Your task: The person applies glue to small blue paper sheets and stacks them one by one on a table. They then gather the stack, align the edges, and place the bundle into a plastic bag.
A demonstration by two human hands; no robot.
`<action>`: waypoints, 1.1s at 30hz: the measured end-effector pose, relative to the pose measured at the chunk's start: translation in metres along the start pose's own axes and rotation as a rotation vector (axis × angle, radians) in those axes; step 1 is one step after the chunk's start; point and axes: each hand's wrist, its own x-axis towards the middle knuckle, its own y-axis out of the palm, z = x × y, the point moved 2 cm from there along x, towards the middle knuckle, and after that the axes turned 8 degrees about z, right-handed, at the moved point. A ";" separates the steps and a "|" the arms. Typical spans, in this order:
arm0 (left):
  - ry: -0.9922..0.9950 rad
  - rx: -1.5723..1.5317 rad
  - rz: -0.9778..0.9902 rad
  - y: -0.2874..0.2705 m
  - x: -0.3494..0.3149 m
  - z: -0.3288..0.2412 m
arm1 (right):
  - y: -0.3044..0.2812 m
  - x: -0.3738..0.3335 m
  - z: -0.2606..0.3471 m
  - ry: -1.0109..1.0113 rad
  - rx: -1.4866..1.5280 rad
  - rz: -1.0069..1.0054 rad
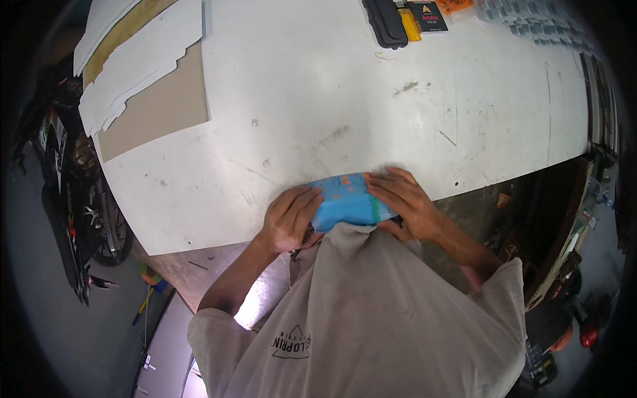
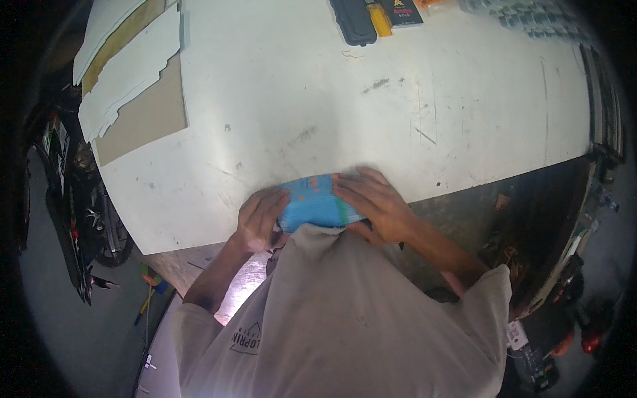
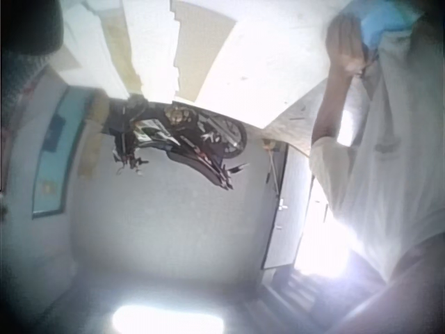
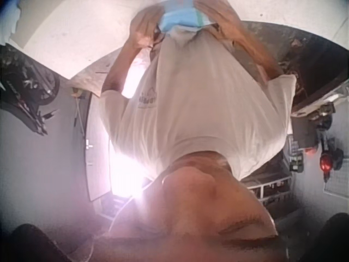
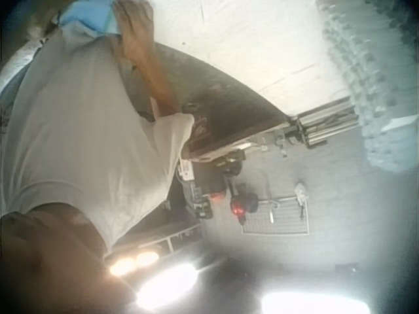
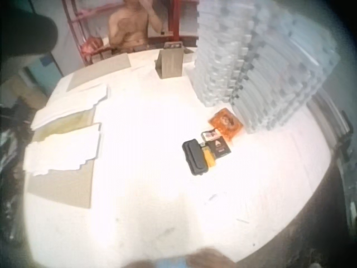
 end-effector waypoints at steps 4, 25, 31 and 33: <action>-0.048 -0.008 -0.013 -0.001 0.005 -0.008 | 0.007 -0.001 -0.002 -0.007 -0.033 -0.046; -0.410 -0.418 -0.182 -0.022 0.070 -0.029 | 0.042 0.057 0.030 -0.061 1.159 -0.928; -0.355 -0.576 -0.353 0.017 0.094 -0.061 | 0.016 0.059 0.032 -0.161 1.356 -0.958; -0.372 -0.572 -0.359 0.020 0.102 -0.064 | -0.004 0.061 0.034 -0.137 1.202 -0.998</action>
